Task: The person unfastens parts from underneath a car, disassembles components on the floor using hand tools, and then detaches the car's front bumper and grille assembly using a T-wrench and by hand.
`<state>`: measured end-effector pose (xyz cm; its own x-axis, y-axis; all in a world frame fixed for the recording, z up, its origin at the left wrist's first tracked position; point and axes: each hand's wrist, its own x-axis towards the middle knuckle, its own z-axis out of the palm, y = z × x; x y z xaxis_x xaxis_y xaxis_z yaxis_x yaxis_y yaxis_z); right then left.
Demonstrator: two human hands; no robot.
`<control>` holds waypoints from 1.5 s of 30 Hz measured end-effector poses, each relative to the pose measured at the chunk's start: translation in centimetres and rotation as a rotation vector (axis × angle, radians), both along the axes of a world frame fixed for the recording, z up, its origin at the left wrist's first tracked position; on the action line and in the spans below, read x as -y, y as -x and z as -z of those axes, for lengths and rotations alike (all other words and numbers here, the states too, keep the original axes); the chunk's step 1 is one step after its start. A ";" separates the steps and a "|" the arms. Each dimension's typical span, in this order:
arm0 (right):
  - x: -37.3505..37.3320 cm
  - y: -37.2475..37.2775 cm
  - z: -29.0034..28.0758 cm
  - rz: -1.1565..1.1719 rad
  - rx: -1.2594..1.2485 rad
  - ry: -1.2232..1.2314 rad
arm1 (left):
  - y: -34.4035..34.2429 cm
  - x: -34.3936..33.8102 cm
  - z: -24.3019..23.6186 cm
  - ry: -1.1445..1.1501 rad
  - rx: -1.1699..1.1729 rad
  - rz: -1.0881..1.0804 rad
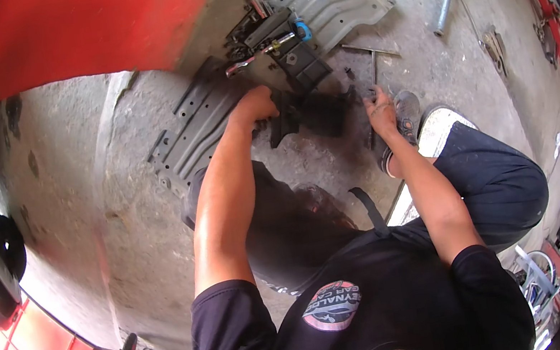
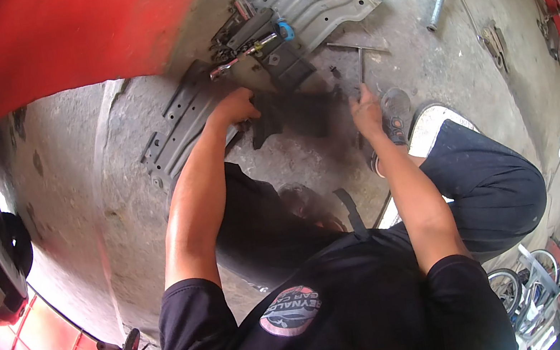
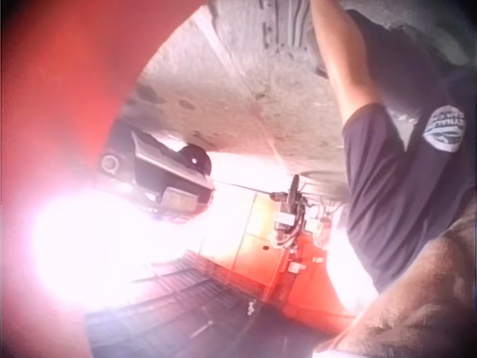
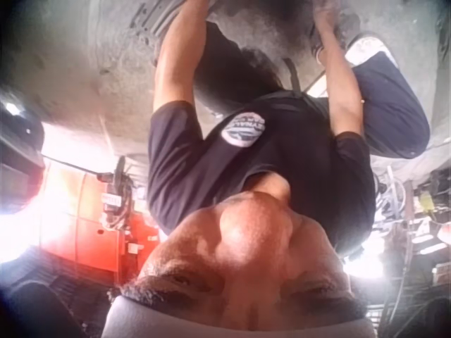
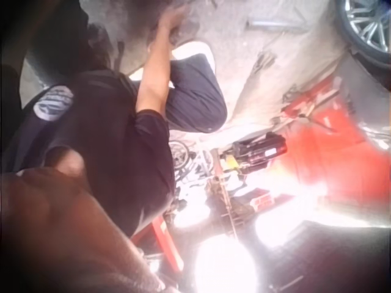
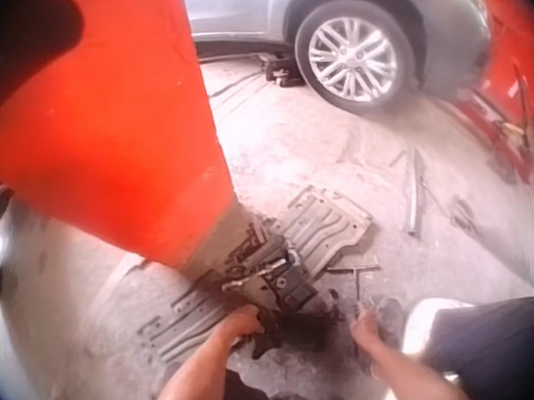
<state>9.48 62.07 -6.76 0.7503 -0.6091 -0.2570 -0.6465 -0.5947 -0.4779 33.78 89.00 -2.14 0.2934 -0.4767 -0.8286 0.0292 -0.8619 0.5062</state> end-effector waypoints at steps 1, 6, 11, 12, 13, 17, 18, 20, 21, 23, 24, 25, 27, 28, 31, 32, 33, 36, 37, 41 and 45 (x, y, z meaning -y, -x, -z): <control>-0.6 -0.3 -0.4 -0.004 -0.001 -0.002 | 0.3 0.2 -0.3 -0.049 -0.068 0.006; -2.7 -2.4 -1.5 0.014 -0.035 -0.136 | 0.9 0.2 -0.6 -0.011 -0.004 0.165; -1.6 -3.3 0.4 -0.015 0.182 -0.205 | 0.0 0.1 0.3 -0.041 0.083 0.244; -1.5 -3.3 0.6 -0.024 0.260 -0.253 | -0.2 0.1 0.3 -0.006 0.223 0.236; -1.6 -3.7 0.3 -0.025 0.260 -0.253 | -0.5 0.1 0.2 0.028 0.365 0.226; -1.5 -4.7 -1.3 0.190 0.187 -0.624 | -1.6 0.8 -0.6 -0.061 0.487 0.139; -1.5 -4.9 -1.7 0.191 0.158 -0.642 | -1.9 0.9 -0.8 -0.053 0.618 0.027; -1.5 -4.6 -1.9 0.193 0.162 -0.643 | -2.6 1.4 -1.7 -0.036 0.743 -0.086; -1.4 -4.4 -2.0 0.193 0.166 -0.648 | -3.4 1.4 -2.0 -0.023 0.810 -0.155; -1.3 -3.8 -1.2 0.155 0.160 -0.553 | -3.9 0.7 -1.3 0.017 0.998 -0.233; -1.2 -3.5 -0.9 0.119 0.155 -0.459 | -3.6 0.7 -0.9 0.021 0.998 -0.234; -1.8 -3.6 -1.2 0.115 0.152 -0.466 | -3.3 0.1 0.0 -0.037 0.988 -0.209; -2.9 -3.9 -2.8 0.103 0.098 -0.416 | -2.9 -0.5 1.0 -0.092 0.977 -0.181; -2.7 -3.6 -2.6 0.111 0.098 -0.410 | -2.8 -0.3 1.2 -0.070 0.961 -0.176; -2.6 -3.0 -2.4 0.130 0.152 -0.470 | -2.9 -0.2 1.8 -0.086 0.916 -0.142; -2.9 -3.4 -3.3 0.162 0.087 -0.530 | -3.0 -0.3 2.0 -0.130 0.892 -0.121; -3.3 -3.6 -3.7 0.195 0.021 -0.591 | -2.9 -0.5 2.2 -0.131 0.888 -0.113; -3.3 -3.2 -3.4 0.201 -0.005 -0.593 | -2.6 -0.1 2.4 -0.150 0.891 -0.087; -3.2 -2.9 -3.3 0.214 -0.003 -0.590 | -2.9 0.1 2.3 -0.157 0.891 -0.083; -3.0 -1.7 -1.5 0.145 0.101 -0.584 | -3.9 0.6 1.9 -0.188 0.867 -0.053; -3.2 -0.7 0.3 0.060 0.170 -0.426 | -4.3 1.1 1.6 -0.213 0.809 -0.033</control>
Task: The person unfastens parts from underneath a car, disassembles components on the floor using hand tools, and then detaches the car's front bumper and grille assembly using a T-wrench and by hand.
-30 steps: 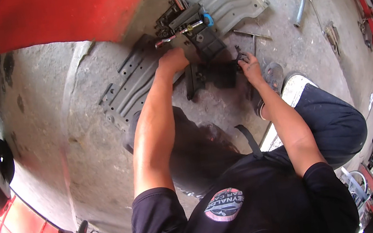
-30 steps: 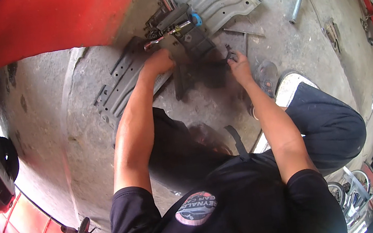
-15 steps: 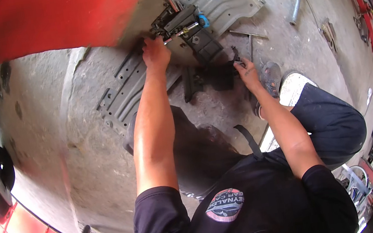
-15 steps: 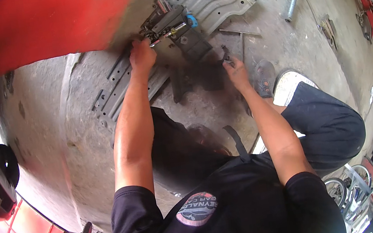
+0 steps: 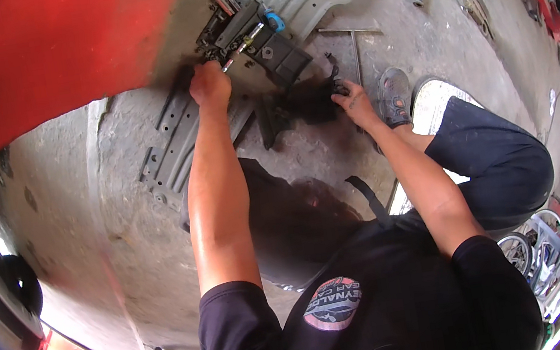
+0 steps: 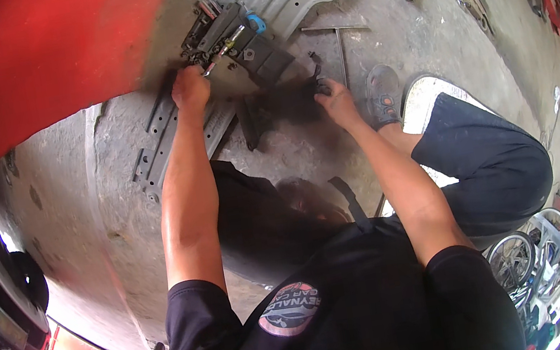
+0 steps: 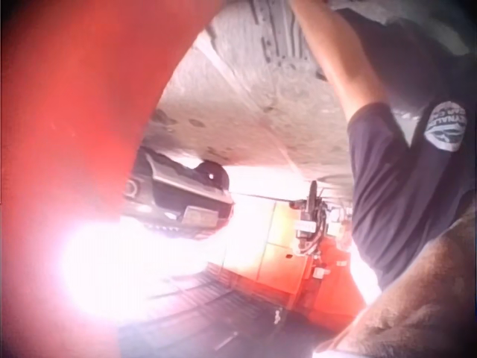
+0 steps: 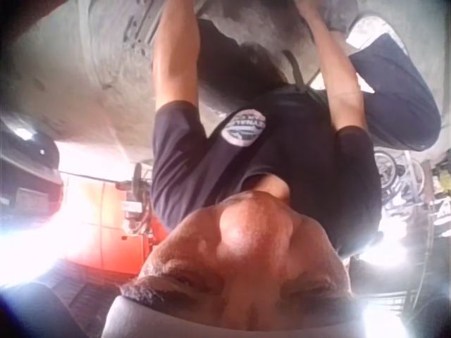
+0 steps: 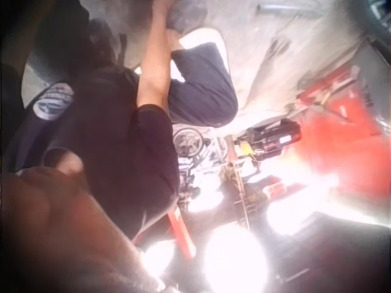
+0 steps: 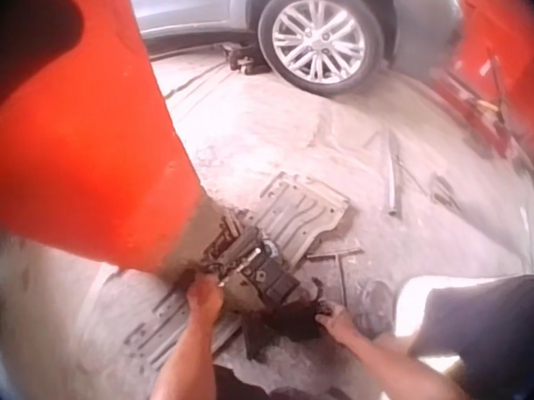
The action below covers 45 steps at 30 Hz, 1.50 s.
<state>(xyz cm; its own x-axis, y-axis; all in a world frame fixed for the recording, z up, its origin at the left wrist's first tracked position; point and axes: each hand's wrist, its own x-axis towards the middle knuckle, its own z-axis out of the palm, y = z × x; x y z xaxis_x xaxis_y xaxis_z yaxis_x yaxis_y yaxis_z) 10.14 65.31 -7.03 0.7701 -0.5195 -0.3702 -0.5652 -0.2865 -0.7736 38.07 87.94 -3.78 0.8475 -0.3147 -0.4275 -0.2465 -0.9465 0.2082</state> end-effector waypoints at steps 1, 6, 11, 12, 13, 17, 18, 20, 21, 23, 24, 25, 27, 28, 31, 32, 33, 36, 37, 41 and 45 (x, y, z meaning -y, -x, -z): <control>-0.4 -0.3 -0.2 -0.001 -0.001 -0.008 | 0.0 -0.4 0.1 0.022 -0.002 -0.023; -0.1 -1.2 -0.1 0.015 -0.045 -0.075 | -0.9 -1.0 -0.7 -0.024 -0.110 -0.062; -0.7 -3.1 -1.9 -0.042 -0.068 -0.034 | -0.3 -2.7 -1.3 0.120 -0.090 0.003; -0.5 -3.3 -1.8 -0.065 -0.041 0.009 | -0.3 -2.7 -1.3 0.123 -0.083 -0.002; -0.6 -3.5 -1.7 -0.076 -0.030 0.007 | -0.3 -3.0 -1.2 0.096 -0.112 0.009; -0.8 -3.6 -1.7 -0.093 -0.073 -0.006 | -0.5 -3.4 -0.7 0.091 -0.151 0.039; -0.7 -3.6 -1.6 -0.095 -0.111 -0.020 | -0.7 -3.6 -0.6 0.103 -0.162 0.054; 0.0 -2.8 -1.0 -0.103 -0.096 0.009 | -1.0 -2.9 -1.0 0.119 -0.219 0.042; 0.3 -2.5 -0.6 -0.108 -0.086 0.034 | -1.1 -2.6 -1.2 0.131 -0.282 0.033; -0.2 -2.8 -1.7 -0.116 -0.095 0.034 | -1.3 -3.2 -1.0 0.135 -0.255 0.049; -0.4 -3.0 -2.1 -0.120 -0.107 0.037 | -1.4 -3.4 -0.9 0.142 -0.231 0.070; -0.4 -3.1 -2.5 -0.121 -0.106 0.037 | -1.5 -3.5 -0.7 0.141 -0.230 0.069; -0.6 -3.3 -3.1 -0.124 -0.109 0.033 | -1.7 -4.1 -0.5 0.106 -0.266 -0.031; -0.5 -3.3 -2.9 -0.125 -0.103 0.036 | -1.9 -4.6 -0.3 0.108 -0.261 -0.032; -0.2 -3.1 -1.9 -0.136 -0.070 0.001 | -2.0 -5.8 -0.7 0.173 -0.233 0.021; 0.1 -2.9 -2.2 -0.111 -0.095 -0.019 | -1.7 -5.4 -1.8 0.187 -0.331 0.043; 0.5 -2.7 -2.6 -0.087 -0.120 -0.039 | -1.3 -4.9 -2.7 0.200 -0.428 0.065; -0.3 -4.1 -3.5 -0.038 -0.237 -0.137 | -1.3 -6.8 -3.5 0.157 -0.513 0.005; -0.3 -4.2 -3.3 -0.043 -0.233 -0.138 | -1.2 -6.9 -3.9 0.158 -0.508 0.000; 0.2 -3.7 -1.2 -0.152 -0.046 0.057 | -0.9 -7.2 -4.4 0.063 -0.503 -0.011; -0.1 -3.6 -1.1 -0.152 -0.066 0.018 | -0.6 -7.7 -4.1 -0.066 -0.570 -0.010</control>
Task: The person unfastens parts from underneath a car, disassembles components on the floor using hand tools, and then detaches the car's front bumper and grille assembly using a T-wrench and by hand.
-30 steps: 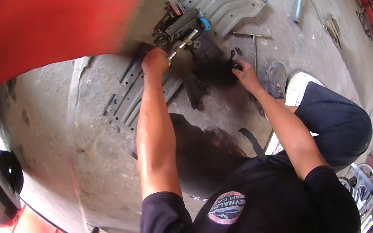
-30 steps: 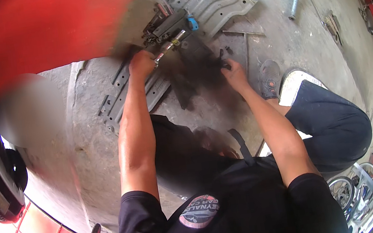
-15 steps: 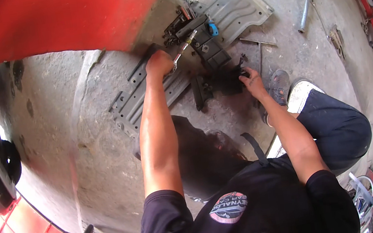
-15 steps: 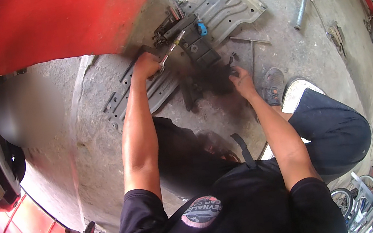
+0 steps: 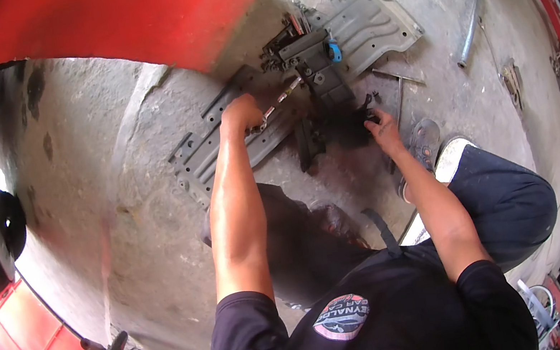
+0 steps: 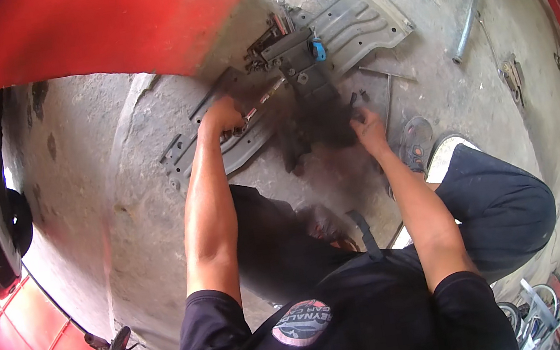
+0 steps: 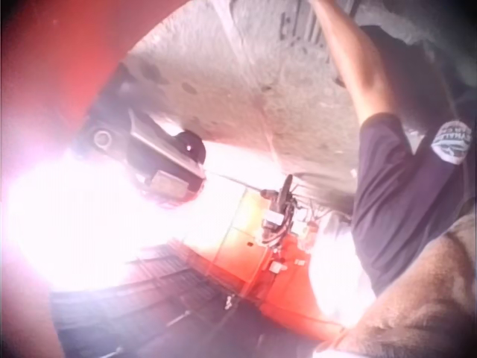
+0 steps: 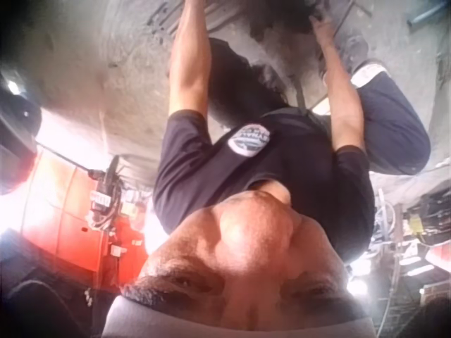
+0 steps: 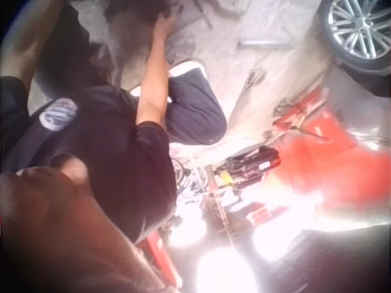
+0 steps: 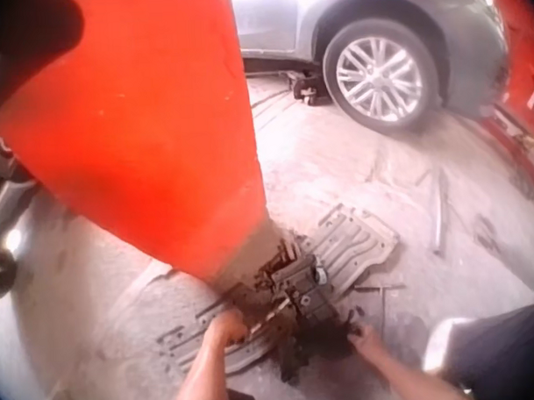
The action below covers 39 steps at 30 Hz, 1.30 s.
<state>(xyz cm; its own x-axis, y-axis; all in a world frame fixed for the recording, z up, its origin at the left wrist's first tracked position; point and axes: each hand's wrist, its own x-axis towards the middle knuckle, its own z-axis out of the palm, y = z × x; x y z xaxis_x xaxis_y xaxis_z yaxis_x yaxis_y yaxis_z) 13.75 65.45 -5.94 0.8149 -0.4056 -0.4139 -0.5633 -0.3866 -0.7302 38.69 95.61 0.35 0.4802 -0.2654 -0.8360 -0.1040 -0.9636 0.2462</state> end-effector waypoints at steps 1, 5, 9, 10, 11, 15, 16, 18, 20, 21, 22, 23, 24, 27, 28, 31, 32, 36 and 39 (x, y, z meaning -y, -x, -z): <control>-0.2 -0.1 -0.3 -0.004 0.001 0.002 | 0.1 -0.2 0.1 0.002 0.001 -0.004; 0.9 0.8 1.0 0.041 0.006 -0.021 | 1.3 0.3 0.7 -0.029 0.061 0.027; 2.6 0.4 0.9 0.147 0.130 0.084 | 2.6 0.6 1.5 -0.052 0.195 0.069; 2.6 -0.5 -0.2 0.143 0.127 0.081 | 2.9 0.4 1.7 -0.055 0.191 0.065; 2.3 -1.8 -1.7 0.146 0.122 0.114 | 3.1 0.2 2.0 -0.049 0.213 0.075; 2.3 -6.7 -3.2 0.018 0.203 0.213 | 3.5 -0.6 3.8 0.028 0.290 0.078; 2.5 -8.0 -2.8 -0.056 0.241 0.209 | 3.5 -0.4 4.0 0.030 0.289 0.077; 2.2 -11.1 -2.1 -0.200 0.232 0.354 | 3.5 0.1 4.3 0.037 0.311 0.039; 1.5 -13.6 -1.8 -0.337 0.323 0.464 | 3.4 1.3 3.5 0.037 0.327 0.015; 1.3 -14.8 -1.9 -0.335 0.317 0.466 | 3.3 1.9 3.1 0.033 0.346 -0.011; 0.2 -16.3 -2.4 -0.395 0.298 0.511 | 3.2 1.4 3.2 0.023 0.346 -0.015; -0.4 -17.4 -2.6 -0.455 0.279 0.561 | 3.0 1.2 3.5 0.049 0.325 0.000; -0.8 -18.1 -2.6 -0.458 0.283 0.556 | 2.9 0.9 3.6 0.077 0.305 0.015; -0.1 -18.5 -1.7 -0.447 0.172 0.630 | 2.9 2.2 2.8 0.090 0.319 -0.004; 0.7 -18.0 -0.9 -0.470 0.187 0.634 | 2.9 2.8 2.2 0.097 0.320 -0.001; 2.3 -16.5 0.6 -0.508 0.213 0.617 | 2.8 3.8 1.7 0.142 0.394 0.007; 2.3 -16.0 0.5 -0.518 0.230 0.591 | 2.4 4.0 1.9 0.172 0.408 -0.001; 1.3 -12.8 -0.6 -0.422 0.133 0.528 | 2.1 5.4 2.1 0.372 0.535 -0.169; 1.2 -10.0 -1.3 -0.352 0.161 0.466 | 1.2 7.5 1.8 0.533 0.544 -0.279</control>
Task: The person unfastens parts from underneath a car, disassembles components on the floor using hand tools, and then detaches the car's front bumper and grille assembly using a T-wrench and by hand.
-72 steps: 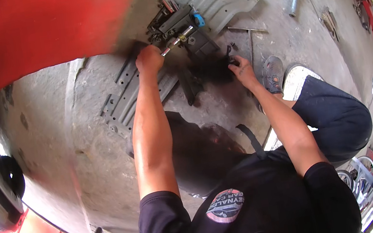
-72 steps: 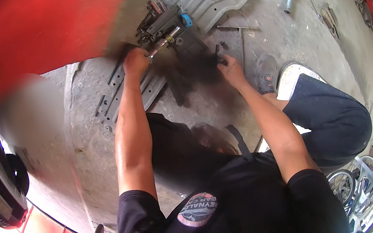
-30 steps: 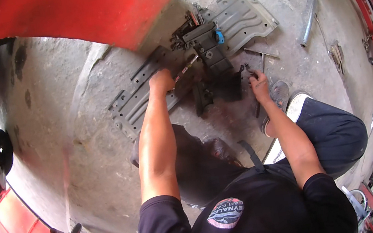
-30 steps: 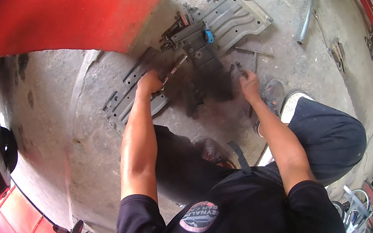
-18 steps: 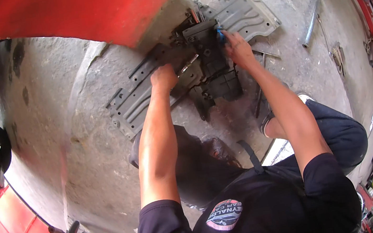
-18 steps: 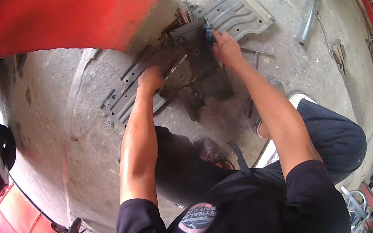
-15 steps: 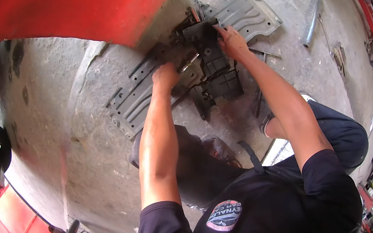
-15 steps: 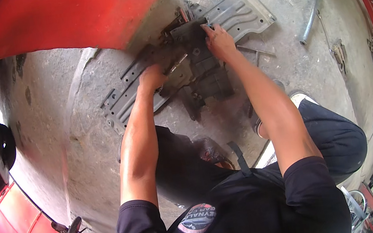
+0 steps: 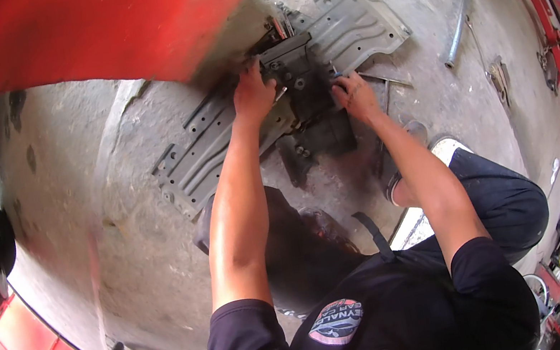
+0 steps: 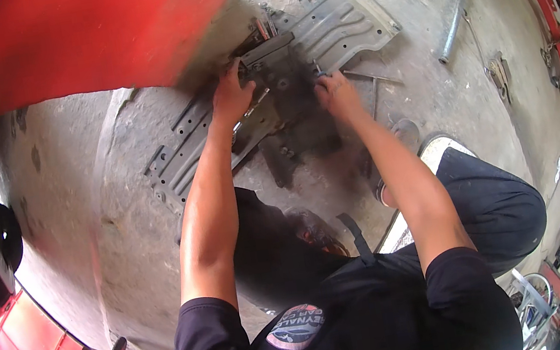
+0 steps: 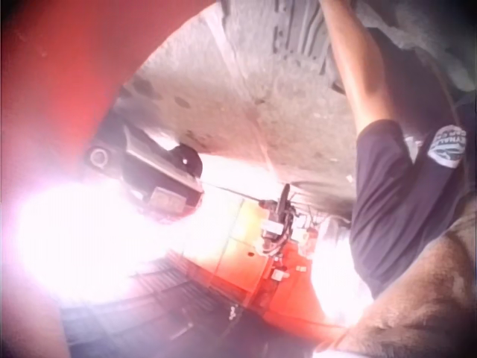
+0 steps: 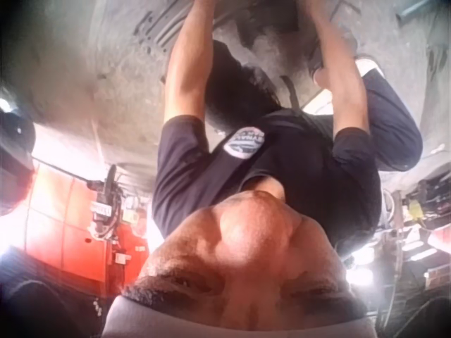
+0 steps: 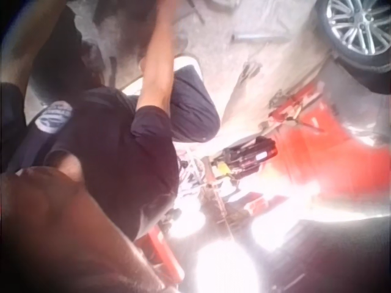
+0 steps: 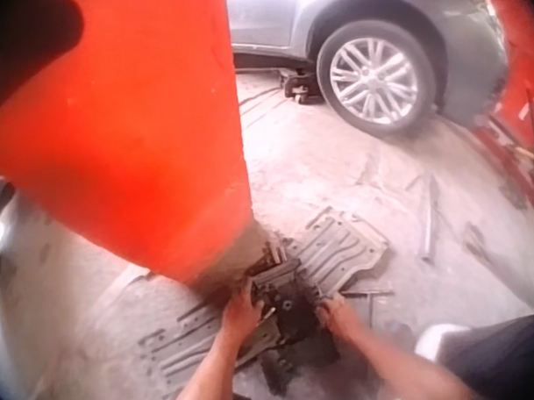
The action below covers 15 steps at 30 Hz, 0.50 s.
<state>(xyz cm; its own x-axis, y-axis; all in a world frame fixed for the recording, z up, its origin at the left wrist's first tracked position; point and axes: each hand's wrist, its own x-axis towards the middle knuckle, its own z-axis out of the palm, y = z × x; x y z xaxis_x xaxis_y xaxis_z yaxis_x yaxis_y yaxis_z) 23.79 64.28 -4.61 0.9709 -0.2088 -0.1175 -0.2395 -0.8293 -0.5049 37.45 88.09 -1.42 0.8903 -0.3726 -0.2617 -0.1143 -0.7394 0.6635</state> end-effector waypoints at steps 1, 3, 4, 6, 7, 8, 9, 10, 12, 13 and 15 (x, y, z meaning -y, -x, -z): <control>-0.2 0.6 -0.1 -0.004 -0.032 -0.028 | -0.4 0.3 0.6 0.003 0.002 0.005; -0.9 1.7 0.0 -0.008 -0.058 -0.059 | -1.1 0.5 2.4 0.173 0.105 -0.031; -1.3 2.2 0.3 -0.003 -0.029 -0.039 | -1.3 0.8 2.9 0.175 0.106 -0.027; -1.7 3.2 0.5 0.001 0.003 -0.022 | -1.4 1.3 3.7 0.204 0.094 -0.021; -1.6 3.8 0.5 0.027 -0.039 -0.035 | -1.4 2.0 3.3 0.208 0.093 -0.014; -1.4 4.2 0.5 0.051 -0.080 -0.049 | -1.3 2.7 3.0 0.196 0.030 -0.022; -1.1 4.4 0.5 0.055 -0.080 -0.049 | -1.2 3.2 2.6 0.183 -0.032 -0.031; -0.8 4.8 0.4 0.056 -0.079 -0.097 | -1.1 3.4 2.1 0.180 -0.035 -0.025; -0.4 5.4 0.4 0.062 -0.080 -0.148 | -1.0 3.9 1.2 0.161 -0.063 0.059; -0.5 5.3 0.2 0.064 -0.072 -0.135 | -0.9 3.7 1.4 0.155 -0.062 0.058; -0.9 5.3 0.0 0.064 -0.065 -0.127 | -0.4 3.4 1.9 0.200 -0.140 0.052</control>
